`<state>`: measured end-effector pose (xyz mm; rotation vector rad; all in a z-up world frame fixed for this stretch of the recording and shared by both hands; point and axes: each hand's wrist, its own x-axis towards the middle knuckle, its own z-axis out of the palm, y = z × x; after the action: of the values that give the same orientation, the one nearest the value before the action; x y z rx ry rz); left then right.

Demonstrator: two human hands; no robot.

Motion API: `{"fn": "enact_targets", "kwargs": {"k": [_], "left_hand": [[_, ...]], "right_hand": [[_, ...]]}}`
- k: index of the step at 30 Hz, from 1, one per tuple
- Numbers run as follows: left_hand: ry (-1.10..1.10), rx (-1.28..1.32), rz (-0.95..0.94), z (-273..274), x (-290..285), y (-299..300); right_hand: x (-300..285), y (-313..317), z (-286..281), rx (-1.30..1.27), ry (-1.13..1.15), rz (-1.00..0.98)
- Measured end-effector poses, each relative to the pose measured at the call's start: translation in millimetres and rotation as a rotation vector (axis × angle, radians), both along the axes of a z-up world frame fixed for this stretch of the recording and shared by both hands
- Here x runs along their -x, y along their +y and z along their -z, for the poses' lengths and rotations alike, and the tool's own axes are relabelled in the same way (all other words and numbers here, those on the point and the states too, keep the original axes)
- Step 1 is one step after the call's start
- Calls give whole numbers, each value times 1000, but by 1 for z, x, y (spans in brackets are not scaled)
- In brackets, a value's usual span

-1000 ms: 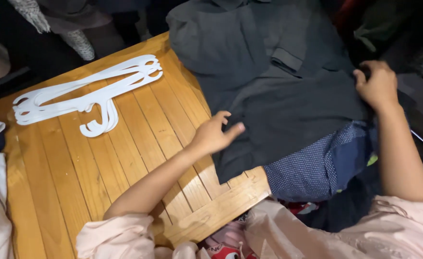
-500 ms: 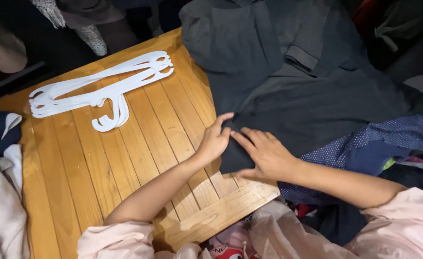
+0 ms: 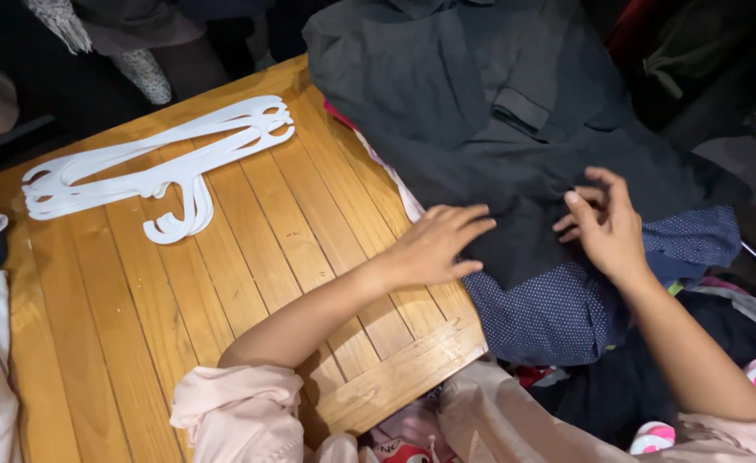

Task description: The person places a black polo shirt on a white hanger, buttons the collar, and smooths the fabric before setting it aside. They then pick up a beige cardigan, button the front placket, and prepare it for hanging.

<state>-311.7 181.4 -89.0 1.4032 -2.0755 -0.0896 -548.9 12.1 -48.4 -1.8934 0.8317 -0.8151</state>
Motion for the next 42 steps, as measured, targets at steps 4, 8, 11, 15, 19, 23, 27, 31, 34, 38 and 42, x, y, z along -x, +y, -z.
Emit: {"fn": "enact_targets", "kwargs": {"k": [4,8,11,15,19,23,27,31,34,38,42], "left_hand": [[-114,73,13,48,21,-15],[-51,297,79,75,28,-28],[-70,221,193,45,23,-9],[-22,332,138,-8,6,0],[-232,235,-195,-6,-16,-22],[-121,158,-111,11,-28,-34],[-2,-150,41,-8,-31,-24],[64,-232,23,-22,-33,-7],[125,-199,67,-29,-28,-5],[24,-428,153,-51,-6,-4],[-183,-706,309,-57,24,-7]], "right_hand": [[-17,4,-1,268,203,32],[-13,-18,28,512,324,31],[2,-27,22,467,492,12],[14,-31,10,335,717,-143],[2,-13,-22,273,915,-335],[-26,-28,-28,686,633,-234],[-61,-42,-18,753,604,-443],[-39,-40,-38,708,714,-472],[16,-29,-72,499,818,-389],[134,-47,-43,174,1151,-15],[220,-61,17,-165,1150,77]]}}
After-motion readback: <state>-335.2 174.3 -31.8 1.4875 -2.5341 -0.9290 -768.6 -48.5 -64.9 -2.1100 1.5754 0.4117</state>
